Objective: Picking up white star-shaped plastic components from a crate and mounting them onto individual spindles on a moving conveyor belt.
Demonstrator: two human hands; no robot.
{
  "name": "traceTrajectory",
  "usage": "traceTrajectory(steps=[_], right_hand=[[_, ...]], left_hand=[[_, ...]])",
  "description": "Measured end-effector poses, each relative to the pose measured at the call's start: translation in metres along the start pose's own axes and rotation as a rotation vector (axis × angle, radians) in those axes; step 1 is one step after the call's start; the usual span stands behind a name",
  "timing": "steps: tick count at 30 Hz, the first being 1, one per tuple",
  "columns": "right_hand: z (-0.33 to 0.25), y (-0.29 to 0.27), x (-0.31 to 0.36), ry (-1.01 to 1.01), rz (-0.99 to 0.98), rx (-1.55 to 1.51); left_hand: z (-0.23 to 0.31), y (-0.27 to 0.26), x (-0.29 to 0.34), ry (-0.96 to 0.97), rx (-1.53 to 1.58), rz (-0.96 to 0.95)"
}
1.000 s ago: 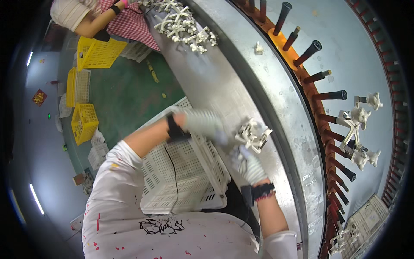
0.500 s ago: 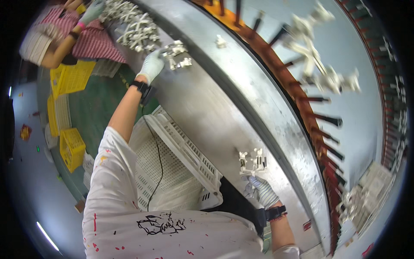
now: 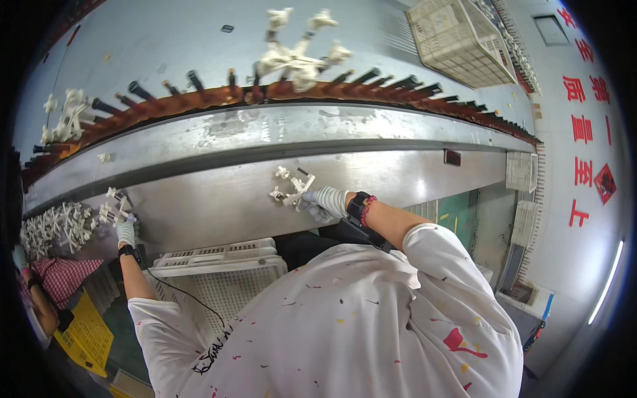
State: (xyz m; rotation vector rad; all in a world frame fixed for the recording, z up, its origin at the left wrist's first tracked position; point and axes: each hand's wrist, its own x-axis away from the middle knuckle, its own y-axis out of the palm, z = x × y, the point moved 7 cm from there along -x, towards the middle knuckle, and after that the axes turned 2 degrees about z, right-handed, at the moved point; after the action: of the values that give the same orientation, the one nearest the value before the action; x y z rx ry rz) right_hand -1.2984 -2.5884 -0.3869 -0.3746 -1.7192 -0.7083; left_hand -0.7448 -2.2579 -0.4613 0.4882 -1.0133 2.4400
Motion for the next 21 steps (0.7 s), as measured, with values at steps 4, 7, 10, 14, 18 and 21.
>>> traceTrajectory(steps=[4,7,10,14,18,21], right_hand=[[0.025,-0.051,0.006,0.019,0.078,-0.093],[0.039,-0.093,0.017,-0.087,0.106,-0.197],[0.054,-0.13,0.029,-0.194,0.083,-0.383],[0.071,-0.174,0.052,-0.251,-0.082,-0.553],[0.094,-0.225,0.083,-0.289,-0.074,-0.725],[0.108,-0.257,0.117,-0.37,-0.044,-0.758]], left_hand=[[0.018,0.065,0.055,-0.422,0.385,-0.199],[0.078,0.12,0.125,-0.479,0.663,-0.452],[0.15,0.186,0.22,-0.344,0.926,-0.757],[0.232,0.285,0.357,-0.244,0.872,-1.039],[0.33,0.374,0.44,0.26,0.443,-1.036],[0.412,0.431,0.461,0.698,0.401,-0.826]])
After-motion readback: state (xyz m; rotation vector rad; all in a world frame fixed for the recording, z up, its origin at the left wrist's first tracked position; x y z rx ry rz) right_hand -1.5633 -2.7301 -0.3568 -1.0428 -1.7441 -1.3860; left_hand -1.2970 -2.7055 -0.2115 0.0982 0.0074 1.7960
